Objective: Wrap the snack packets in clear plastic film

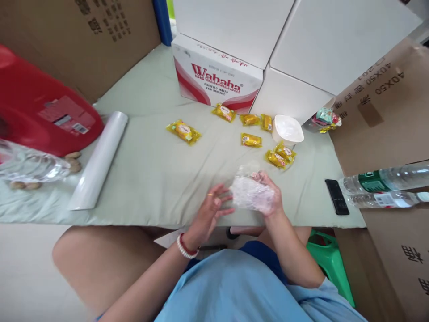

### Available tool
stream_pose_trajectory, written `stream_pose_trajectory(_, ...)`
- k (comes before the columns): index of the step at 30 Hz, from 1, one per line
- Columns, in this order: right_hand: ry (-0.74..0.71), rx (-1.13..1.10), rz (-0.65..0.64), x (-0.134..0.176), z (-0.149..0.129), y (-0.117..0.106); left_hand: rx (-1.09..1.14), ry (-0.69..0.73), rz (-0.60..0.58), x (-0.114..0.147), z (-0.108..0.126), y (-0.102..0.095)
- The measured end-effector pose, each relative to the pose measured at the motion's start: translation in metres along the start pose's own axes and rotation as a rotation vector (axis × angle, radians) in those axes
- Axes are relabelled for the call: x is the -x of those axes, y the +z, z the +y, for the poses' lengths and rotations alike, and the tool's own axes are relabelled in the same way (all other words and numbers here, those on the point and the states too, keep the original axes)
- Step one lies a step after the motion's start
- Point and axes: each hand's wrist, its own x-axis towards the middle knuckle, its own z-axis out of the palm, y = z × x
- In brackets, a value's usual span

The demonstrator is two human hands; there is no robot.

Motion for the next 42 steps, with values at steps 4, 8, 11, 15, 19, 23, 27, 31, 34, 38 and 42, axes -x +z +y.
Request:
stream_pose_trajectory(4,-0.057,0.079,0.046,0.015,0.022,-0.002,0.3,-0.248,-0.134,-0.006,-0.007,0.022)
stream_pose_trajectory(8,-0.167,0.244,0.084,0.017,0.004,-0.023,0.182,-0.273,0.038,-0.008,-0.005,0.006)
stream_pose_trajectory(11,-0.198,0.242,0.087,0.024,-0.005,-0.033,0.082,-0.208,0.095,-0.009,0.001,-0.006)
stream_pose_trajectory(15,-0.165,0.087,0.062,0.038,-0.002,-0.035,0.0,-0.136,0.133,-0.007,0.011,-0.01)
stream_pose_trajectory(19,-0.036,0.241,-0.018,0.043,0.005,-0.042,0.204,-0.138,0.102,0.0,0.018,-0.007)
stream_pose_trajectory(23,0.009,0.78,0.018,0.043,0.005,-0.05,0.322,-0.122,0.097,0.006,0.023,-0.006)
stream_pose_trajectory(27,-0.188,0.812,-0.055,0.05,0.002,-0.039,0.242,-0.071,0.106,0.012,0.025,-0.001)
stream_pose_trajectory(31,-0.144,0.816,-0.271,0.051,0.006,-0.017,0.15,-0.035,0.077,0.016,0.028,0.007)
stream_pose_trajectory(34,-0.142,0.743,-0.214,0.046,0.009,-0.014,0.111,-0.009,0.135,0.016,0.032,0.006)
stream_pose_trajectory(38,-0.094,0.597,-0.019,0.044,0.007,-0.031,0.133,-0.021,0.25,0.014,0.031,-0.007)
stream_pose_trajectory(42,-0.019,0.539,0.123,0.05,0.009,-0.05,0.263,-0.053,0.34,0.019,0.026,-0.021)
